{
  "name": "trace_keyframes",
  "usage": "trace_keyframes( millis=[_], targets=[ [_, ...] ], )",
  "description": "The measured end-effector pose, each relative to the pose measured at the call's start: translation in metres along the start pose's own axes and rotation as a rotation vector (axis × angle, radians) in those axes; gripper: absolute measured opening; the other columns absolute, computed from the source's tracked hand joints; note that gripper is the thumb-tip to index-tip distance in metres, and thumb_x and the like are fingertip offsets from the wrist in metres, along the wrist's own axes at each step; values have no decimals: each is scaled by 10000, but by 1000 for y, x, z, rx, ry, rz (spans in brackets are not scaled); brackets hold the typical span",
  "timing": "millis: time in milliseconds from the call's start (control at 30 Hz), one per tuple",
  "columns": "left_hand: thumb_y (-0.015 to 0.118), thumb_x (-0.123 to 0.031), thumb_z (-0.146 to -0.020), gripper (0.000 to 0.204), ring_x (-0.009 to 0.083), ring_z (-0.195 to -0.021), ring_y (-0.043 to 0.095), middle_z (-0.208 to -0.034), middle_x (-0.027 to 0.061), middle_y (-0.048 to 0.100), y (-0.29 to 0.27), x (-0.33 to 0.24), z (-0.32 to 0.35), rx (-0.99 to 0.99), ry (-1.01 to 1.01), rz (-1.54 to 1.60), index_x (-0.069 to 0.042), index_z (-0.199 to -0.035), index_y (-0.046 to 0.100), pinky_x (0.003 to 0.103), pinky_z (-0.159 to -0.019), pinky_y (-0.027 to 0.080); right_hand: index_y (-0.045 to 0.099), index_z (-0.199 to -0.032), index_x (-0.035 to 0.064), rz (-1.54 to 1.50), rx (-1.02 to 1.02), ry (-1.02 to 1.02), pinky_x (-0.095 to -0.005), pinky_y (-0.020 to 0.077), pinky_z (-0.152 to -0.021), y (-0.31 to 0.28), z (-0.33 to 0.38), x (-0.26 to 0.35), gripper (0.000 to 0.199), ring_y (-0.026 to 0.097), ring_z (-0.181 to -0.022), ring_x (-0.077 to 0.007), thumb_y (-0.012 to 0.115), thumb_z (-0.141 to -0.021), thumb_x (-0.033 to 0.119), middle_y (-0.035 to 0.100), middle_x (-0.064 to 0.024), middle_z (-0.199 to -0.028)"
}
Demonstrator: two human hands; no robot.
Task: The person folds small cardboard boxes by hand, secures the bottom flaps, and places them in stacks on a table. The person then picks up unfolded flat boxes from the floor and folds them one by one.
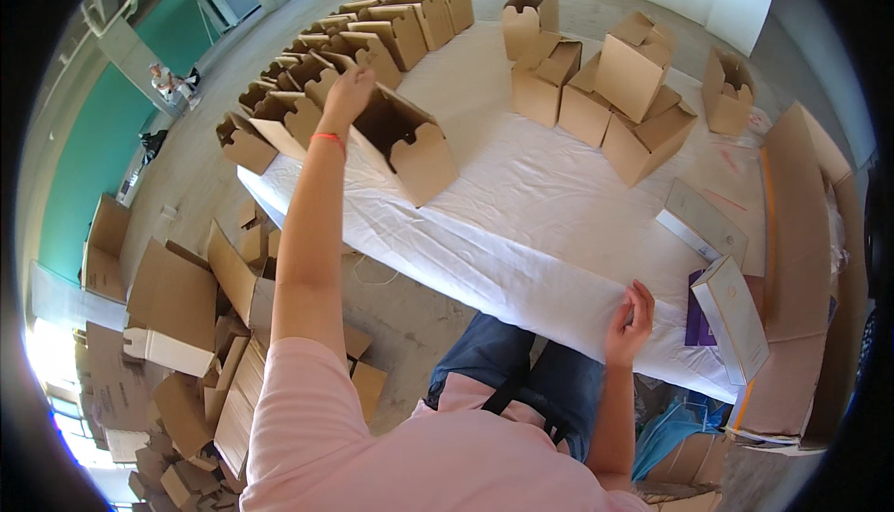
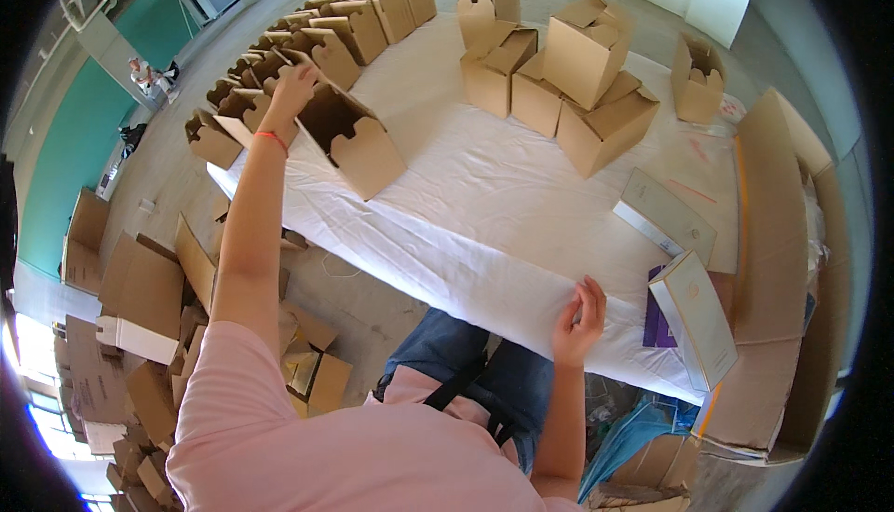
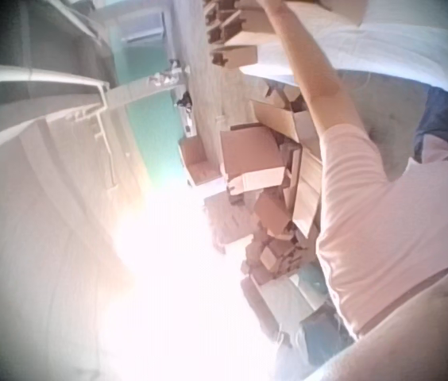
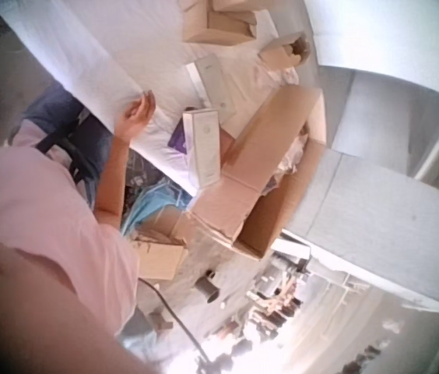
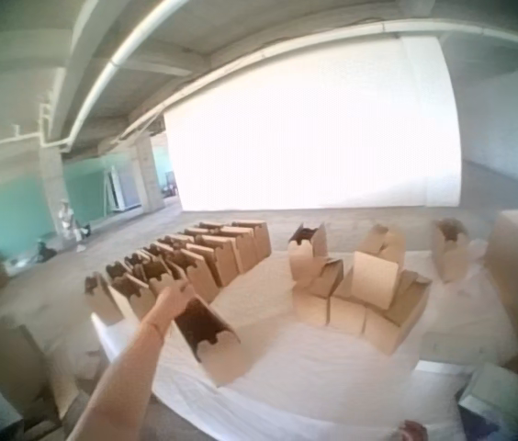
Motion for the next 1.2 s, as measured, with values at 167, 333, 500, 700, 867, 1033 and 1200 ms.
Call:
trace_keyframes(
  millis=[167, 333, 500, 700, 867, 1033, 1200],
  targets=[
    [568, -300, -893, 295, 254, -919, 607, -956, 60, 597, 19, 95, 71, 242, -602, 503, -112, -1117, 602, 404, -748, 564, 613, -1020, 9, 12, -9, 4, -382, 507, -854, -1, -2, 3, 214, 612, -996, -355, 509, -843, -53, 610, -188, -1124],
    [538, -211, -892, 345, 185, -875, 601, -1019, 60, 598, 42, 65, 109, 497, -484, 727, -44, -1192, 568, 343, -753, 578, 613, -1032, 15, -12, 0, 0, -374, 507, -850, -3, -3, 4, 244, 616, -981, -337, 500, -830, -63, 611, -182, -1120],
    [505, -212, -906, 353, 129, -858, 589, -1030, 26, 608, 45, -41, 182, 579, -232, 827, -60, -1220, 552, 317, -794, 543, 618, -1033, 27, 18, -1, -18, -359, 502, -826, -4, -3, -3, 255, 622, -946, -299, 512, -821, -65, 618, -163, -1112],
    [418, -254, -928, 385, 176, -866, 611, -999, 68, 623, 33, -70, 203, 445, -256, 838, -47, -1220, 560, 345, -766, 537, 615, -1010, 20, 8, 0, -6, -338, 508, -779, -2, -4, 0, 214, 624, -897, -282, 541, -825, -57, 624, -158, -1096],
    [404, -194, -938, 317, 260, -895, 626, -1056, 118, 602, 49, -2, 151, 273, -464, 1190, 29, -1098, 564, 367, -785, 565, 613, -1002, 15, -5, -20, -24, -319, 517, -745, -1, -6, 5, 199, 630, -897, -291, 541, -830, -56, 627, -169, -1084],
    [381, -118, -952, 280, 292, -850, 616, -1075, 181, 567, 46, 10, 99, 16, -556, 1365, 75, -1131, 476, 430, -808, 591, 614, -996, 12, 49, -7, -9, -369, 506, -811, -4, -5, 2, 192, 618, -960, -346, 536, -830, -48, 624, -186, -1078],
    [475, -201, -930, 289, 300, -846, 619, -1026, 184, 574, 93, 59, 48, 146, -711, 1212, -3, -1140, 472, 431, -723, 593, 621, -979, 12, 44, 3, -14, -409, 489, -863, -2, -8, 10, 181, 601, -999, -379, 549, -821, -41, 624, -200, -1072]
  ],
)
Point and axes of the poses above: each hand's wrist, its own z-axis away from the middle knuckle, its own y-axis out of the palm, x = y × z, the point moved 9 cm from there along -z, towards the middle knuckle
